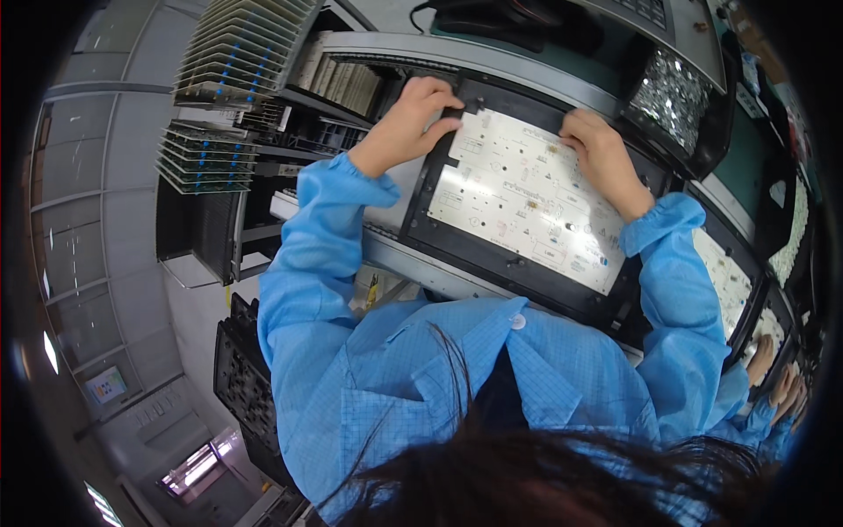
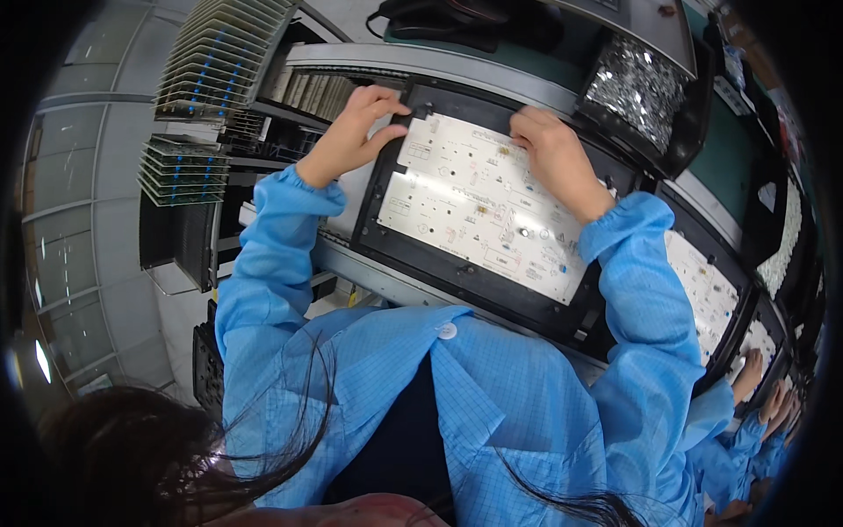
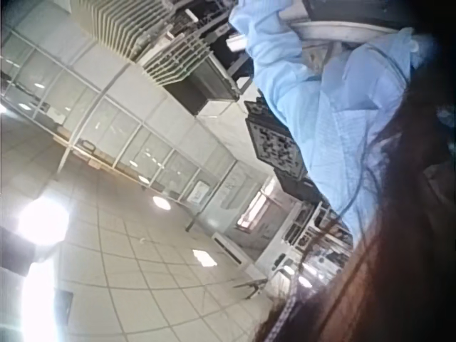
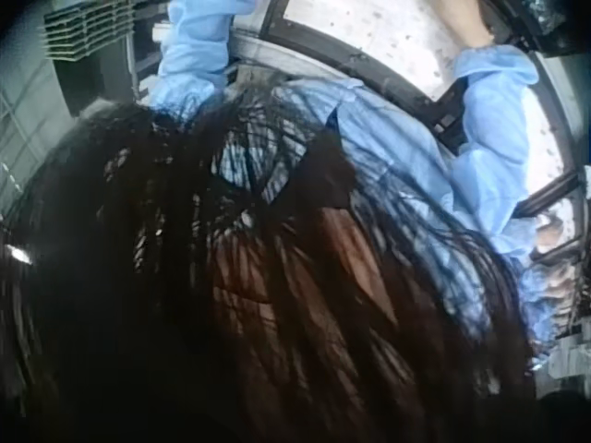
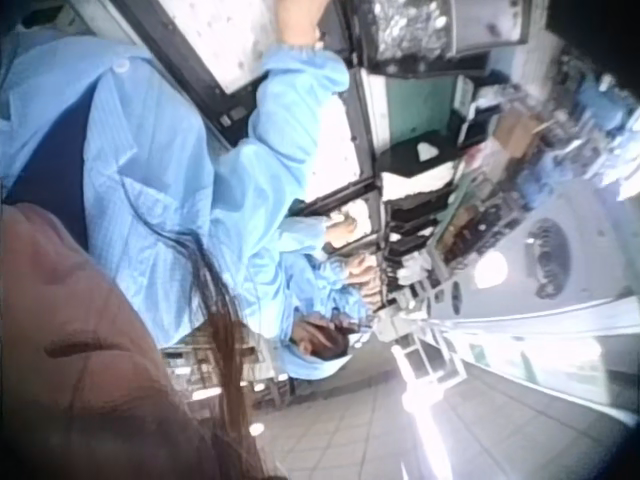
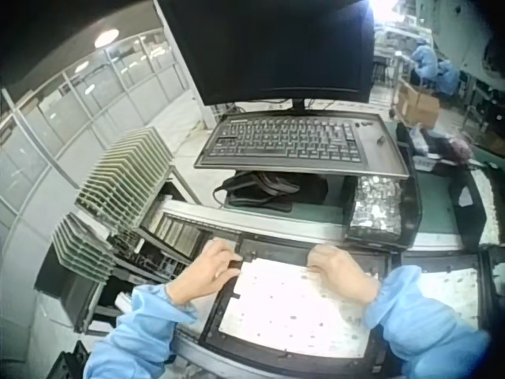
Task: Manually placing small electronic components onto a circuit board panel at a manufacturing station.
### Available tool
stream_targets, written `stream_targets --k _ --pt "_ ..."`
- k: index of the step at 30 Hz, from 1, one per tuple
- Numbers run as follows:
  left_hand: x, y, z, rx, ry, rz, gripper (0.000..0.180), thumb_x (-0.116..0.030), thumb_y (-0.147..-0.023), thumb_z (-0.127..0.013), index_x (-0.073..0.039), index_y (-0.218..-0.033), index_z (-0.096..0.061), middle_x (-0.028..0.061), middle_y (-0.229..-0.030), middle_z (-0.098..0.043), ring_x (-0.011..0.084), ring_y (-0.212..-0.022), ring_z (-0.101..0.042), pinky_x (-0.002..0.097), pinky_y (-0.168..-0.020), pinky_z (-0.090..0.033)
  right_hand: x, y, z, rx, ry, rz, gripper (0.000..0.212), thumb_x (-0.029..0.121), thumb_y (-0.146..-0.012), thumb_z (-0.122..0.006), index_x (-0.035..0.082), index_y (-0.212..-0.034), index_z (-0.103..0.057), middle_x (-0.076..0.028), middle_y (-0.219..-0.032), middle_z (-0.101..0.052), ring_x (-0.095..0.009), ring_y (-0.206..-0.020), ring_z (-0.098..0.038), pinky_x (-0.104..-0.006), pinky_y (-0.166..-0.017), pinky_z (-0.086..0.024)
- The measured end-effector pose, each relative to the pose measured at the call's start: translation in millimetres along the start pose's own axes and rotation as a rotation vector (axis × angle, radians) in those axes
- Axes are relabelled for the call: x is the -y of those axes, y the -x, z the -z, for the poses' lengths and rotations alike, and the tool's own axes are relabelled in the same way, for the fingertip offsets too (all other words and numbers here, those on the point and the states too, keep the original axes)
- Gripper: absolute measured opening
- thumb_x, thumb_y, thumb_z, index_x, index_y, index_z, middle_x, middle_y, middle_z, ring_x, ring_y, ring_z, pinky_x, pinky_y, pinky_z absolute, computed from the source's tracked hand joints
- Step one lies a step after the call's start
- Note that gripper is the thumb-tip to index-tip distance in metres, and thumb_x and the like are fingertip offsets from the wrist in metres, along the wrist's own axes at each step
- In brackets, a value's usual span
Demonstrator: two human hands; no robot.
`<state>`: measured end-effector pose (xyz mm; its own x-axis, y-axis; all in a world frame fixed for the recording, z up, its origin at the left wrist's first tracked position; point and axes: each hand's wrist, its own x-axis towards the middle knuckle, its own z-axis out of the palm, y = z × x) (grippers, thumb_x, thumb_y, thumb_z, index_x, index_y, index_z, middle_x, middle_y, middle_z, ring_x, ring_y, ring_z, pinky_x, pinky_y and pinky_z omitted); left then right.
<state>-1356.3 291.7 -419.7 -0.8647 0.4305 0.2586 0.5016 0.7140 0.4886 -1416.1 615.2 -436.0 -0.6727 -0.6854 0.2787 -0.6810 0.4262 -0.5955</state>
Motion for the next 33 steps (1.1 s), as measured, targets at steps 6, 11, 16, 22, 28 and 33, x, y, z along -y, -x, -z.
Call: stream_targets --k 6,11,16,22,28,33 --pt "13.1 14.4 -2.0 -0.004 0.013 -0.07 0.025 0.003 -0.079 -0.069 -0.005 -0.102 -0.07 0.0103 -0.107 -0.067 0.0303 -0.102 -0.06 0.0372 -0.089 -0.049 9.2 13.7 38.2 -0.027 -0.105 -0.022 0.022 0.004 -0.089 -0.063 -0.002 -0.11 -0.063 -0.015 -0.102 -0.064 -0.032 -0.096 -0.063 -0.0345 -0.085 -0.05" --pt "7.8 7.4 1.8 0.0 0.054 -0.116 0.01 0.002 -0.081 -0.067 0.0 -0.091 -0.066 0.0117 -0.095 -0.065 0.0301 -0.092 -0.06 0.0355 -0.082 -0.049 14.4 107.9 112.3 0.092 0.056 -0.278 0.026 0.003 -0.083 -0.068 0.001 -0.109 -0.067 -0.013 -0.106 -0.068 -0.029 -0.1 -0.064 -0.0351 -0.084 -0.052" --pt "11.3 5.2 -12.7 -0.089 -0.029 -0.149 0.009 -0.007 -0.084 -0.068 -0.001 -0.089 -0.064 0.0112 -0.092 -0.064 0.0311 -0.091 -0.059 0.0376 -0.08 -0.049 13.6 138.5 78.6 -0.016 0.178 -0.155 0.025 0.004 -0.079 -0.072 0.001 -0.104 -0.07 -0.011 -0.106 -0.069 -0.029 -0.102 -0.062 -0.0358 -0.086 -0.052" --pt "-11.3 41.3 5.2 -0.112 0.195 0.056 0.02 -0.009 -0.089 -0.066 -0.005 -0.108 -0.07 0.0112 -0.112 -0.069 0.0304 -0.107 -0.063 0.0371 -0.094 -0.049 -10.7 135.2 53.4 -0.193 0.28 -0.099 0.005 -0.002 -0.079 -0.068 0.0 -0.084 -0.067 -0.01 -0.084 -0.064 -0.03 -0.089 -0.06 -0.0341 -0.078 -0.049" --pt "-61.5 105.8 24.5 0.037 0.123 0.118 0.031 -0.008 -0.082 -0.073 -0.008 -0.113 -0.07 0.0092 -0.121 -0.066 0.0289 -0.119 -0.057 0.0382 -0.101 -0.046 22.2 146.1 68.5 -0.212 0.297 -0.256 0.02 0.003 -0.088 -0.064 -0.001 -0.107 -0.07 -0.015 -0.104 -0.066 -0.031 -0.101 -0.061 -0.0353 -0.088 -0.048" --pt "-52.4 122.1 1.6 -0.171 0.049 0.213 0.034 -0.006 -0.083 -0.072 -0.007 -0.117 -0.069 0.0114 -0.118 -0.065 0.0254 -0.107 -0.061 0.0318 -0.085 -0.051 58.8 177.4 67.5 -0.081 0.249 -0.347 0.019 0.002 -0.086 -0.067 0.001 -0.104 -0.071 -0.016 -0.101 -0.066 -0.032 -0.089 -0.063 -0.0349 -0.076 -0.05"
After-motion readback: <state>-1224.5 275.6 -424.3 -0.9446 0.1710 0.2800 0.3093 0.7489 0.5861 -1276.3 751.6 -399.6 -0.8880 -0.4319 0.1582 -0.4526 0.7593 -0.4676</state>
